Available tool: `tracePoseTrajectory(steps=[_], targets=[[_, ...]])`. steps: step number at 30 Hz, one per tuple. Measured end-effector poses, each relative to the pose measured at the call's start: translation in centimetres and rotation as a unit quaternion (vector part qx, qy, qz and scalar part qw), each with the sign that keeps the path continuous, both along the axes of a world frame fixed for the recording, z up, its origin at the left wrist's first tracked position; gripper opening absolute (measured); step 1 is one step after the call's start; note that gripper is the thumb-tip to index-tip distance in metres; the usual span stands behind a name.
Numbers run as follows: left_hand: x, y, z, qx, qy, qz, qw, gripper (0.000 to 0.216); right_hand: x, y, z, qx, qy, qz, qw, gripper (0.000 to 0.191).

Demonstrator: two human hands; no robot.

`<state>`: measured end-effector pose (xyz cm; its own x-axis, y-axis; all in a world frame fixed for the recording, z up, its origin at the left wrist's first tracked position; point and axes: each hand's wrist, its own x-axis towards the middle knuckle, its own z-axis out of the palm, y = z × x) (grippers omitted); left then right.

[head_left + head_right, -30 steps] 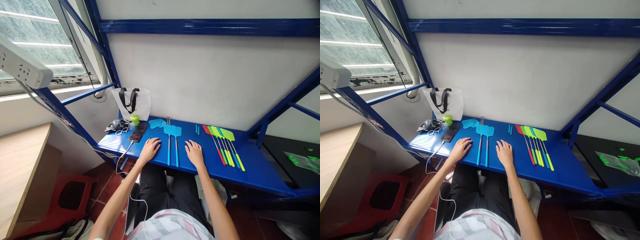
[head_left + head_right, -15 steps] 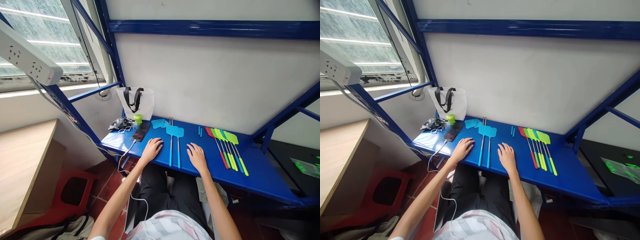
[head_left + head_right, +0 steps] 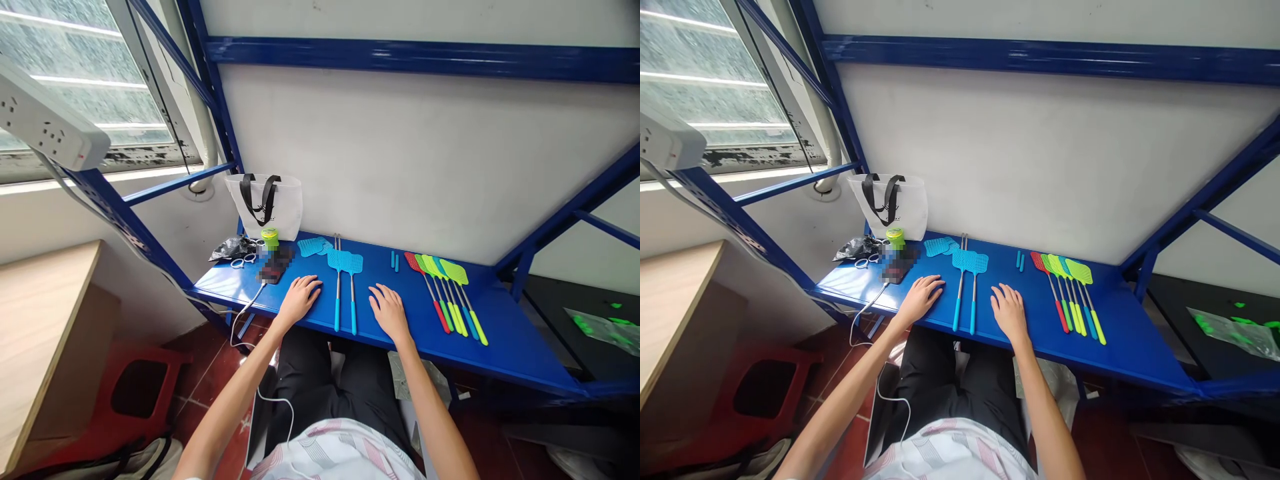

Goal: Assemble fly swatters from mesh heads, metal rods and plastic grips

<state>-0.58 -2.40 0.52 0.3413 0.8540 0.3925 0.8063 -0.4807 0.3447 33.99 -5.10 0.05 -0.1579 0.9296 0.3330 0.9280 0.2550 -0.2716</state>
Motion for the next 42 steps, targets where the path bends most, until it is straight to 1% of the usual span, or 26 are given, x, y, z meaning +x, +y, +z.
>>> tracePoseTrajectory(steps=[5,12,21,27,30,32,36,38,42], targets=[[0.0,0.0,0.1,-0.001,0.002,-0.001,1.000,0.039,-0.2,0.0,0.2,-0.003,0.001,-0.002,1.000,0.057],[-0.1,0.1,0.0,0.010,-0.001,-0.006,1.000,0.039,-0.1,0.0,0.3,-0.020,0.028,-0.009,0.999,0.057],[-0.2,0.0,0.2,-0.006,0.009,-0.009,1.000,0.042,-0.1,0.0,0.1,-0.007,0.007,-0.003,1.000,0.057],[-0.1,-0.1,0.3,-0.004,0.003,-0.006,1.000,0.041,-0.8,-0.5,1.3,-0.001,0.041,0.007,0.999,0.055],[0.0,0.0,0.3,-0.002,0.002,-0.005,1.000,0.040,-2.4,-0.9,2.0,-0.011,0.072,0.012,0.997,0.056],[0.0,0.0,0.3,-0.002,0.002,-0.003,1.000,0.040,-4.2,-0.8,2.4,-0.032,0.075,-0.001,0.997,0.057],[0.1,0.0,0.2,0.000,0.004,0.000,1.000,0.039,-8.9,0.4,3.3,-0.070,0.020,-0.048,0.996,0.059],[0.0,0.0,0.2,0.002,0.004,0.000,1.000,0.039,-11.0,1.2,3.9,-0.089,-0.016,-0.060,0.994,0.058],[0.0,0.1,0.1,0.005,0.005,-0.003,1.000,0.039,-13.5,2.4,5.0,-0.130,-0.053,-0.050,0.989,0.045]])
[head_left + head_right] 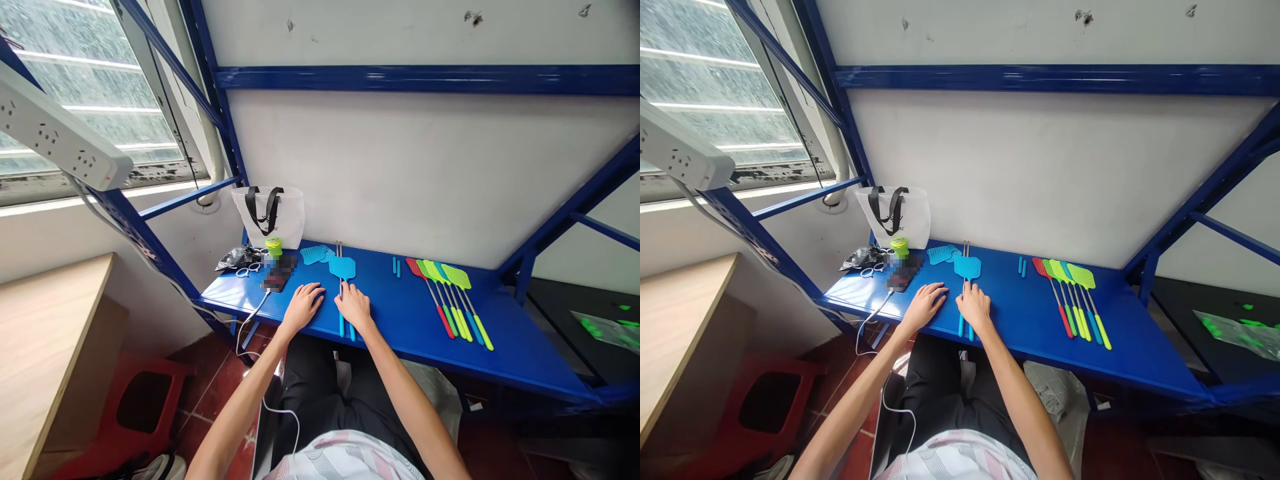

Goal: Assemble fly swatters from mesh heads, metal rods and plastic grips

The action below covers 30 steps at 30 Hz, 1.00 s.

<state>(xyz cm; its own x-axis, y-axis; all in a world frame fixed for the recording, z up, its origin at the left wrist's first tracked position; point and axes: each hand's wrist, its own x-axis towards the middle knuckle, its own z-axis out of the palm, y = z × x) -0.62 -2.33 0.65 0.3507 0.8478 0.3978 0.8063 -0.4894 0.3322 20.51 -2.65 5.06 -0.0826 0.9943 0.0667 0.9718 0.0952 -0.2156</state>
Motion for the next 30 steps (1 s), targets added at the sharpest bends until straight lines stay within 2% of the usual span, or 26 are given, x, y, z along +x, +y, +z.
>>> tracePoseTrajectory(steps=[7,10,13,17,20,22,26,28,30], targets=[[0.0,0.0,0.0,0.006,0.003,-0.001,1.000,0.038,0.1,0.4,1.4,-0.040,0.010,0.009,0.999,0.033],[0.1,0.0,-0.1,0.005,0.001,-0.001,1.000,0.038,1.7,0.5,1.8,-0.033,0.051,0.018,0.998,0.027],[0.2,0.0,-0.1,0.006,-0.002,-0.002,1.000,0.038,4.9,0.3,2.2,-0.004,0.109,0.020,0.994,0.023],[0.2,0.0,0.0,0.009,-0.004,-0.001,1.000,0.037,12.1,-0.5,3.5,0.056,0.157,-0.007,0.986,0.027],[0.2,0.0,-0.1,0.004,-0.007,-0.001,1.000,0.038,19.7,-0.9,4.5,0.087,0.147,-0.051,0.984,0.030],[0.1,0.0,-0.1,0.001,-0.009,-0.003,1.000,0.039,25.5,-0.8,4.7,0.086,0.113,-0.111,0.984,0.029],[0.0,0.1,-0.2,-0.002,-0.013,-0.005,1.000,0.040,36.6,-0.2,4.1,0.050,0.053,-0.221,0.973,0.023],[0.0,0.1,-0.3,-0.004,-0.014,-0.004,1.000,0.041,40.8,0.4,3.4,0.035,0.039,-0.239,0.970,0.021],[0.1,0.1,-0.3,-0.005,-0.015,-0.003,1.000,0.041,43.6,1.0,2.5,0.026,0.025,-0.238,0.971,0.021]])
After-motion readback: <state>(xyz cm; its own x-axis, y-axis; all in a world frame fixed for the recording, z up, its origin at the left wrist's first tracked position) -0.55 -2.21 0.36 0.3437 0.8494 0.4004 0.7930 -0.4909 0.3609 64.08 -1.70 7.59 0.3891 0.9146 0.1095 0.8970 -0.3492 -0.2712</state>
